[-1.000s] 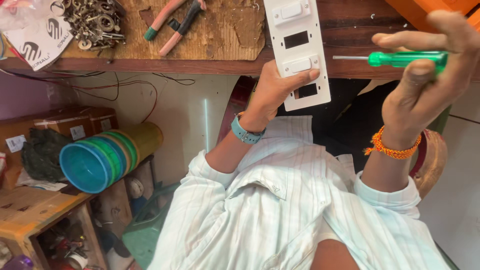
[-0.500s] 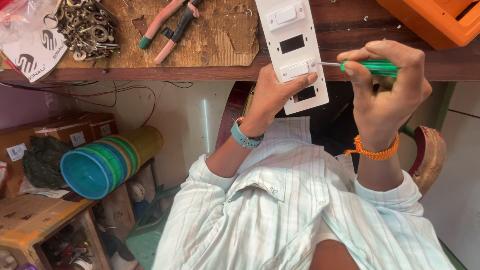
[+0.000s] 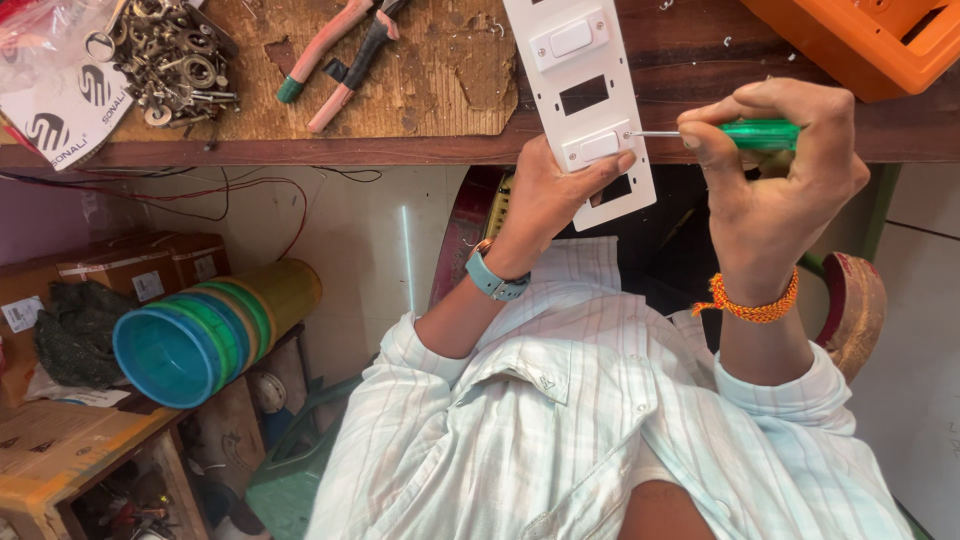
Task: The person assembles a white plastic electrical switchboard by inserting switches and securing them with screws. They use a screwdriver and pliers to tighten screws and adjust components on the board.
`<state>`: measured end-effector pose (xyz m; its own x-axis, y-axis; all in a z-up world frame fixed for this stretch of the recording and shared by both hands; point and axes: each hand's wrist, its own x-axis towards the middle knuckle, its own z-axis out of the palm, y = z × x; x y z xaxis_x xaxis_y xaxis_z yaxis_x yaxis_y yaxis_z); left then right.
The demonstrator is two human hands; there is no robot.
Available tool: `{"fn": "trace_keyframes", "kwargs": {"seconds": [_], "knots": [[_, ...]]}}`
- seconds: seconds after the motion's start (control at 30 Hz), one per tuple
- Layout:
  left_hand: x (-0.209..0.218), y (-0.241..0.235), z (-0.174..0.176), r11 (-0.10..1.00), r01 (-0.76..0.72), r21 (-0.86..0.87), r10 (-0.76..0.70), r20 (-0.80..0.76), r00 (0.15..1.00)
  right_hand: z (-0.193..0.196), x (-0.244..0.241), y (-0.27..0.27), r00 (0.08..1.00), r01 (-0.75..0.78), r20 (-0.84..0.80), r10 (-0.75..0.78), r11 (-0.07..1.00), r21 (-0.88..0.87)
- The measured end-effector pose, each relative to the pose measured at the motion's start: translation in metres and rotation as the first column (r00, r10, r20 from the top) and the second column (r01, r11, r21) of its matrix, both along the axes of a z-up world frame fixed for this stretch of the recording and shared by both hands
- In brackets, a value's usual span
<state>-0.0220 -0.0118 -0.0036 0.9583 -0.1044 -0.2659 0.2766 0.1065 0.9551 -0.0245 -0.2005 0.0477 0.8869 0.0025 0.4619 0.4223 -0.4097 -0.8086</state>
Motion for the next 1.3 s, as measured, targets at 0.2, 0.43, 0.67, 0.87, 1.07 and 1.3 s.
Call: {"fn": "trace_keyframes", "kwargs": {"seconds": [0.2,0.43,0.67,0.87,1.07,1.3], "knots": [[-0.002,0.002,0.001,0.999,0.027,0.041,-0.028,0.026,0.999,0.008,-0.007,0.009,0.999,-0.023,-0.028,0.024,0.999,0.032],[-0.005,0.001,0.004,0.996,0.022,0.091,-0.025,0.033,0.999,0.033,-0.014,0.010,0.991,-0.127,0.013,0.134,0.966,-0.225],[-0.004,-0.001,0.005,0.992,-0.004,0.125,-0.005,0.072,0.997,0.033,0.004,-0.011,0.965,-0.249,0.013,0.263,0.929,-0.275],[-0.007,-0.003,0.006,0.991,-0.007,0.134,-0.003,0.073,0.997,0.020,0.008,-0.010,0.980,-0.116,0.122,0.155,0.952,-0.282],[-0.006,-0.002,0.002,0.990,-0.015,0.139,0.005,0.071,0.997,0.022,0.015,-0.011,0.915,-0.271,0.187,0.357,0.888,-0.371],[-0.005,-0.001,-0.002,0.996,-0.015,0.090,0.009,0.066,0.998,0.032,0.019,-0.015,0.910,-0.353,0.102,0.402,0.880,-0.316]]}}
